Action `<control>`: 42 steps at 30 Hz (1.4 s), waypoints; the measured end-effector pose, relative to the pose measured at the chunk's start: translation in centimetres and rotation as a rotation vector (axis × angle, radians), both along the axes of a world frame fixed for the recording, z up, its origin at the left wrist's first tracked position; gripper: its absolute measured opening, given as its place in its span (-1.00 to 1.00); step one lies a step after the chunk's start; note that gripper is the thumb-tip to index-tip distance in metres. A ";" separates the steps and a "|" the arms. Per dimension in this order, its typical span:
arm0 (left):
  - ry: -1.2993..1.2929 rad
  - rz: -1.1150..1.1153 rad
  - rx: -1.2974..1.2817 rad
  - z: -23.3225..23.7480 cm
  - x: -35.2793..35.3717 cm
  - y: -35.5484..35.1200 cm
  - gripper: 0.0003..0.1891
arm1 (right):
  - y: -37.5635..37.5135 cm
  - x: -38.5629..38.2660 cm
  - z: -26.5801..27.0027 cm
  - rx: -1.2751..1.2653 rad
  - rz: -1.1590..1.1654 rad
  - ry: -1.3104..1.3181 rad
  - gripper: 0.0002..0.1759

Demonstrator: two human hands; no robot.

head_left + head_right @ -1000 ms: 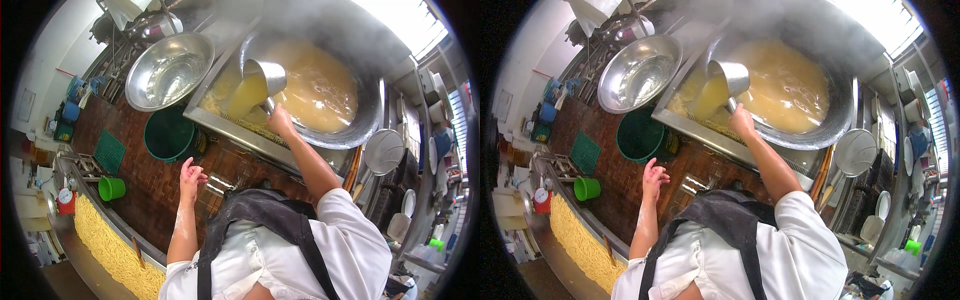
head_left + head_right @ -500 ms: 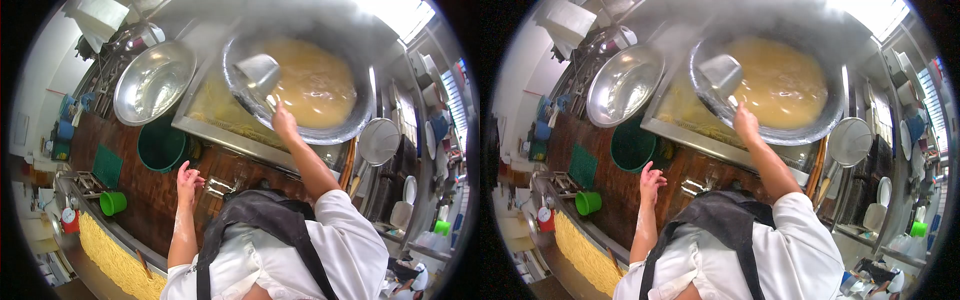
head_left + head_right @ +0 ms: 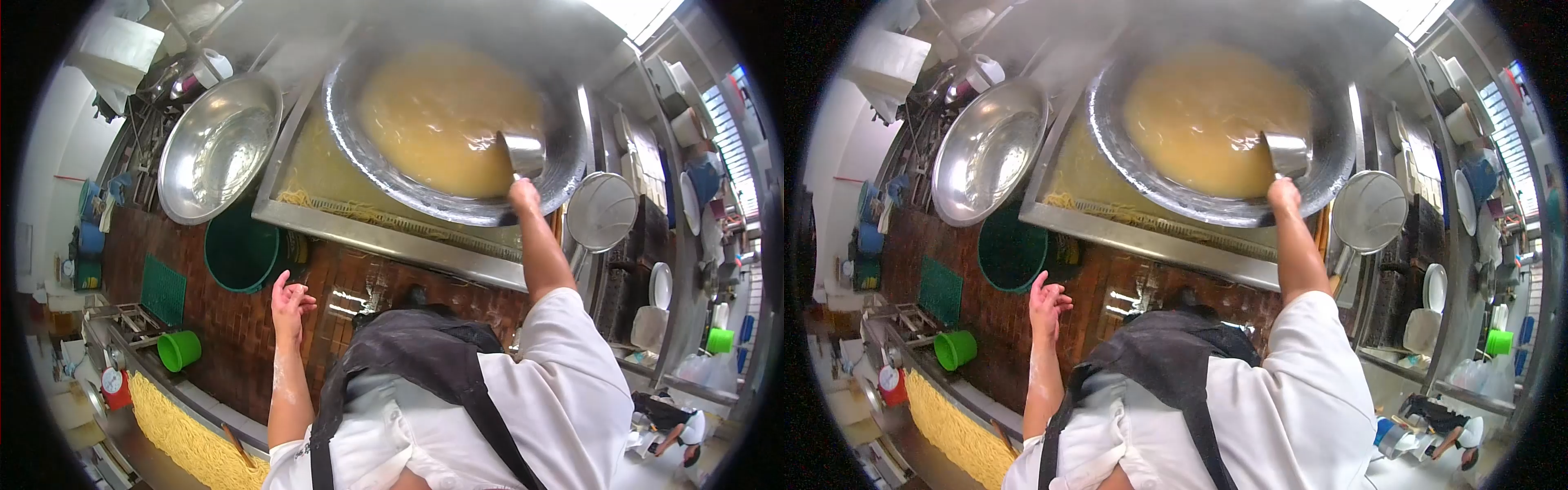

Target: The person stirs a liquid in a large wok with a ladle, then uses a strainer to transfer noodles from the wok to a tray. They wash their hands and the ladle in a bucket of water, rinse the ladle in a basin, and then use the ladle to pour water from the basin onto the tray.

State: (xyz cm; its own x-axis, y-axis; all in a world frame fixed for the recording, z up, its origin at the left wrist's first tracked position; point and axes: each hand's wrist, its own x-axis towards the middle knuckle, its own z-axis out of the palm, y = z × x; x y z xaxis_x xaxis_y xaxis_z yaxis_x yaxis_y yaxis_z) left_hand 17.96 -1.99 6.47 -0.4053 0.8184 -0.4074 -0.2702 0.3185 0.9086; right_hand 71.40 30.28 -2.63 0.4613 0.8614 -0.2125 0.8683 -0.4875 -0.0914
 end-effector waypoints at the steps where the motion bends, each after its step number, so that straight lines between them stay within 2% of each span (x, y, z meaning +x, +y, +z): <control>1: -0.001 0.000 0.002 0.0 0.1 0.0 -0.43 | 0.4 -0.4 -2.6 -0.056 0.046 0.044 -0.68; 2: -0.001 0.000 0.004 0.2 0.1 0.0 -0.43 | 0.9 -1.0 -4.5 -0.110 0.093 0.090 -0.73; 4: 0.000 0.008 0.004 0.4 0.0 -0.3 -0.43 | 1.8 -3.4 -6.2 -0.325 0.423 0.066 -0.77; 6: -0.001 0.022 0.002 0.6 0.0 -0.7 -0.42 | 3.5 -5.5 -7.9 -0.464 0.649 0.184 -0.80; 8: -0.001 0.034 -0.009 0.4 -0.2 -1.5 -0.42 | 2.9 -7.5 -7.0 -0.474 0.550 0.491 -0.81; 10: 0.000 0.037 -0.017 0.1 -0.3 -1.8 -0.42 | -0.4 -9.8 -0.7 -0.327 0.106 0.952 -0.79; 11: 0.001 0.034 -0.020 -0.1 -0.3 -2.0 -0.42 | -1.0 -10.9 1.5 -0.330 0.195 0.855 -0.84; 14: -0.003 0.026 -0.007 -0.2 -0.3 -2.2 -0.43 | -1.6 -11.8 1.0 -0.358 0.142 1.084 -0.88; 18: -0.009 0.025 0.004 0.6 -0.7 -1.8 -0.42 | -3.2 -13.8 3.1 -0.273 0.230 1.222 -0.83; 19: -0.002 0.025 0.008 0.7 -0.8 -1.8 -0.42 | -3.8 -14.6 4.4 -0.303 0.230 1.180 -0.89; 22: 0.015 0.026 0.011 1.1 -1.1 -1.8 -0.43 | -5.3 -17.3 8.0 -0.278 0.275 1.173 -0.88; 23: 0.019 0.026 0.009 1.2 -1.2 -1.8 -0.43 | -5.0 -17.8 7.0 -0.284 0.292 1.141 -0.88; 26: 0.015 0.028 0.015 0.7 -1.8 -2.4 -0.43 | -5.8 -20.3 8.5 -0.186 0.299 1.083 -0.86; 30: 0.018 0.038 0.018 0.1 -2.2 -3.3 -0.43 | -6.6 -22.9 10.7 -0.147 0.411 0.913 -0.78; 31: 0.015 0.039 0.021 0.1 -2.2 -3.5 -0.43 | -6.9 -23.7 12.2 -0.178 0.409 0.859 -0.70; 37: -0.004 0.062 0.021 0.3 -2.1 -4.5 -0.44 | -6.8 -26.3 11.0 -0.108 0.417 0.748 -0.57; 41: -0.025 0.088 0.026 0.4 -2.0 -5.1 -0.42 | -7.4 -28.0 12.6 -0.102 0.450 0.653 -0.58; 42: -0.025 0.093 0.026 0.4 -2.1 -5.2 -0.42 | -7.2 -28.3 11.7 -0.073 0.470 0.626 -0.56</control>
